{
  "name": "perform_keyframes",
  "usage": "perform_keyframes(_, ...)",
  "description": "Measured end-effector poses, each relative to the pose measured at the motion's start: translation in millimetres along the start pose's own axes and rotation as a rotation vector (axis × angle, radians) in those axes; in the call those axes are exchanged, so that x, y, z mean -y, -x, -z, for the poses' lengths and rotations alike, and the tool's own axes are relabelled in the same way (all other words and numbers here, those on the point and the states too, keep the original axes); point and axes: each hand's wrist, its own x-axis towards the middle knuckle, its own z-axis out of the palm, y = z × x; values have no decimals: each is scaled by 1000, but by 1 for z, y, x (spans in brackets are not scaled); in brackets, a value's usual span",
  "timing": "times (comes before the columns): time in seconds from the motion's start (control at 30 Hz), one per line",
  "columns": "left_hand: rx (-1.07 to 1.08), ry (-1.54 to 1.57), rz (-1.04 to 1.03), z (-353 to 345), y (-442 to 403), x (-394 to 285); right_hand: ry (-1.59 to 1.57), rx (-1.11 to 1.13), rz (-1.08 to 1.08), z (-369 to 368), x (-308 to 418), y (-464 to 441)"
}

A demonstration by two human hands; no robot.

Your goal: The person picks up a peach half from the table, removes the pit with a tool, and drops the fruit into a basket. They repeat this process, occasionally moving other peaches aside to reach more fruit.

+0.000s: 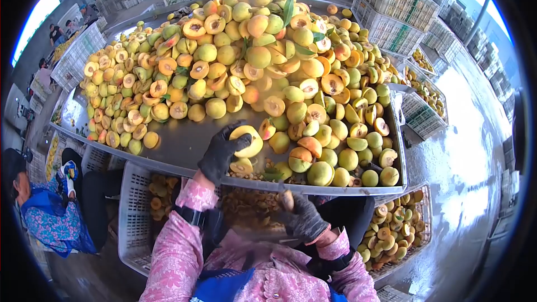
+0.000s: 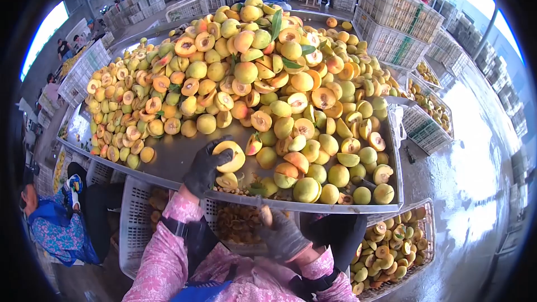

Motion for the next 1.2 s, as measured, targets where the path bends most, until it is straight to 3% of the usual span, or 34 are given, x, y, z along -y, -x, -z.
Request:
perform_keyframes(0.07, 26, -50, 10, -20, 34, -12, -247, -147, -110, 0, 18, -11)
perform_keyframes(0.13, 49, -182, -64, -30, 56, -6, -193, -214, -102, -5, 30, -22)
perform_keyframes(0.17, 18, -129, -7, -41, 71, -9, -46, -251, -30, -8, 33, -26)
perform_keyframes(0.23, -3, -289, -155, -44, 83, 6, 246, -321, 122, -15, 34, -33)
perform_keyframes(0.27, -13, -370, -228, -45, 88, 12, 233, -359, 140, -19, 35, -33)
perform_keyframes(0.3, 1, -186, -161, -49, 95, 11, 221, -398, 156, -24, 35, -33)
perform_keyframes(0.33, 1, -189, -196, -46, 97, 21, 208, -436, 170, -27, 34, -31)
perform_keyframes(0.5, -101, 51, -195, -60, 102, 40, 318, -409, 148, -25, 31, -30)
perform_keyframes(0.67, -78, -242, -345, -64, 107, 34, 488, -362, 91, -24, 33, -32)
perform_keyframes(0.8, -60, -652, -572, -53, 104, 41, 343, -245, 53, -21, 27, -36)
perform_keyframes(0.97, -184, -437, -435, -62, 117, 46, 245, -132, -62, -19, 30, -34)
perform_keyframes(1.0, -201, -423, -433, -62, 117, 48, 397, -124, 24, -20, 30, -34)
perform_keyframes(1.07, -146, -693, -610, -55, 111, 49, 697, -103, 197, -25, 34, -33)
perform_keyframes(1.1, -117, -829, -699, -53, 109, 48, 408, -65, 156, -24, 40, -30)
perform_keyframes(1.2, -101, -352, -399, -62, 123, 38, 256, -130, 77, -28, 37, -20)
